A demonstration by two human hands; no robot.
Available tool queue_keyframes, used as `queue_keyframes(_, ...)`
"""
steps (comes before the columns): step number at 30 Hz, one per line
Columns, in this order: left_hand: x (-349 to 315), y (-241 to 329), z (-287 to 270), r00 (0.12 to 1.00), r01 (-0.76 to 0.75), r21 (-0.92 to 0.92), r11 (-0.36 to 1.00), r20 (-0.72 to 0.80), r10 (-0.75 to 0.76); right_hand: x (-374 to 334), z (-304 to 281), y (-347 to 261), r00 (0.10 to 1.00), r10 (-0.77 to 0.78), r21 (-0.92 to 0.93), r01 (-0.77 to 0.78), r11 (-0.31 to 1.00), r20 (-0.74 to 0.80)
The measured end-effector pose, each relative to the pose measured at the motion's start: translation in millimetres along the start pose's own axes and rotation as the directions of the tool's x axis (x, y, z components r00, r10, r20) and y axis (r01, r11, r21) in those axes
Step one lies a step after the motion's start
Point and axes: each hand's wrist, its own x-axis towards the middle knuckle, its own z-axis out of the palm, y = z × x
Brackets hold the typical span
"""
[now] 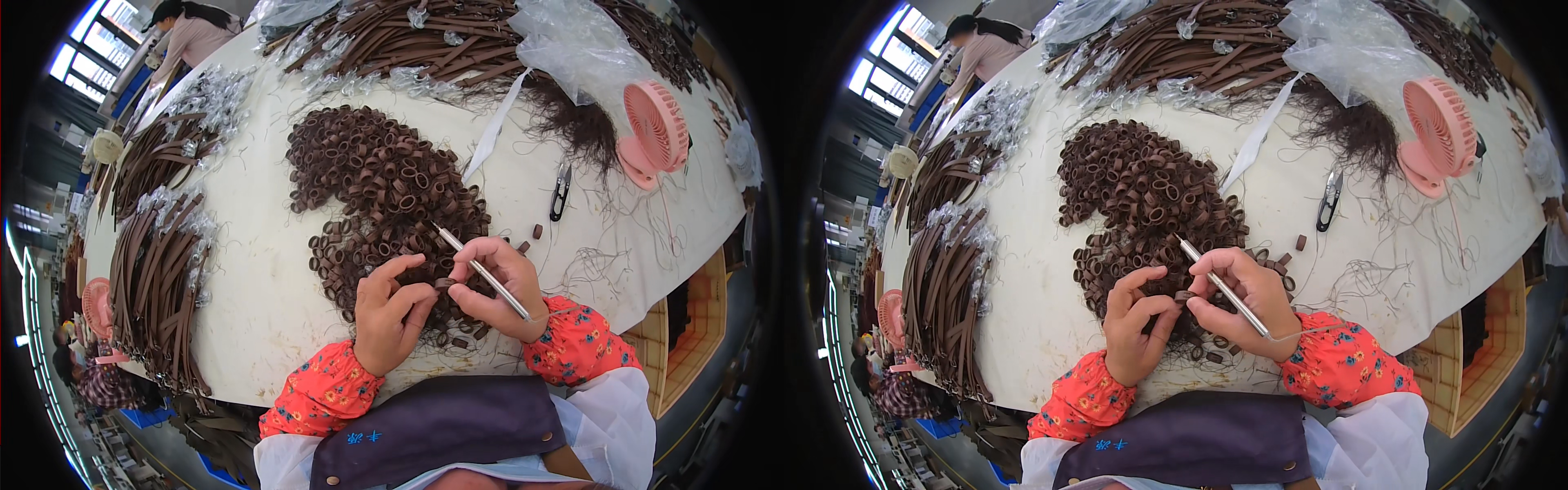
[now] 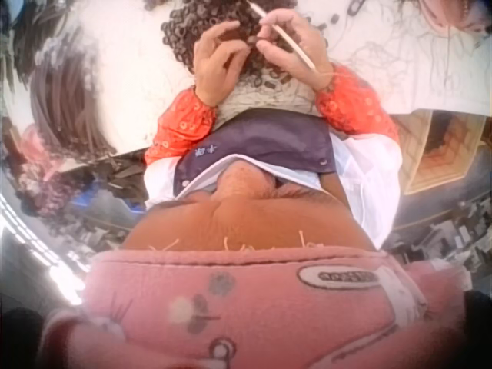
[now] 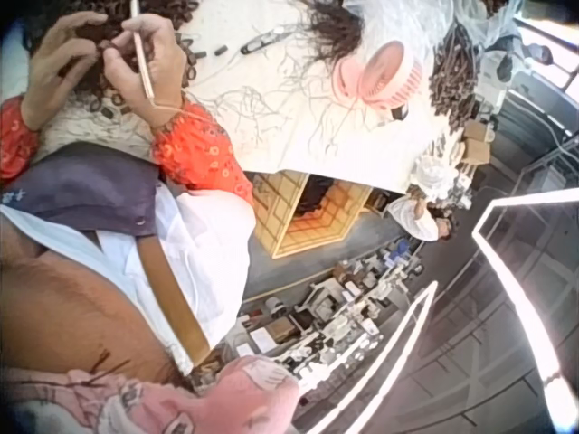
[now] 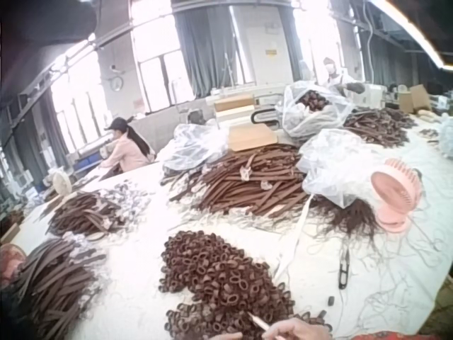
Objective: The person uses a metal tool to thread a white elastic band through small brown plastic rings. They work at a table covered with piles of these rings and hair strands, likely assembling hair accessories in a workshop setting.
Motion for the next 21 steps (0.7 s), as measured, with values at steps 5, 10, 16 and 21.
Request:
queue_keyframes(5, -4.5, 19.7, 4.1, 0.904, 0.329, -0.787, 0.522, 0.103, -0.415, 1.0, 2.1, 0.5, 1.0, -0.03, 0.066, 0.03, 0.997, -0.001)
queue_keyframes(10, -11.1, 15.3, 8.3, 0.831, 0.488, -0.783, 0.386, 0.281, -0.48, -1.6, 6.5, -1.1, 0.999, 0.009, 0.147, -0.013, 0.989, 0.031)
queue_keyframes(16, -12.2, 14.1, 7.9, 0.84, 0.467, -0.803, 0.371, 0.271, -0.47, 0.2, 6.2, 1.6, 0.996, 0.059, 0.218, -0.073, 0.973, 0.071)
queue_keyframes(21, -10.6, 12.5, 10.5, 0.877, 0.414, -0.783, 0.465, 0.208, -0.432, 0.9, 4.8, -1.1, 0.993, 0.094, 0.274, -0.11, 0.955, 0.072)
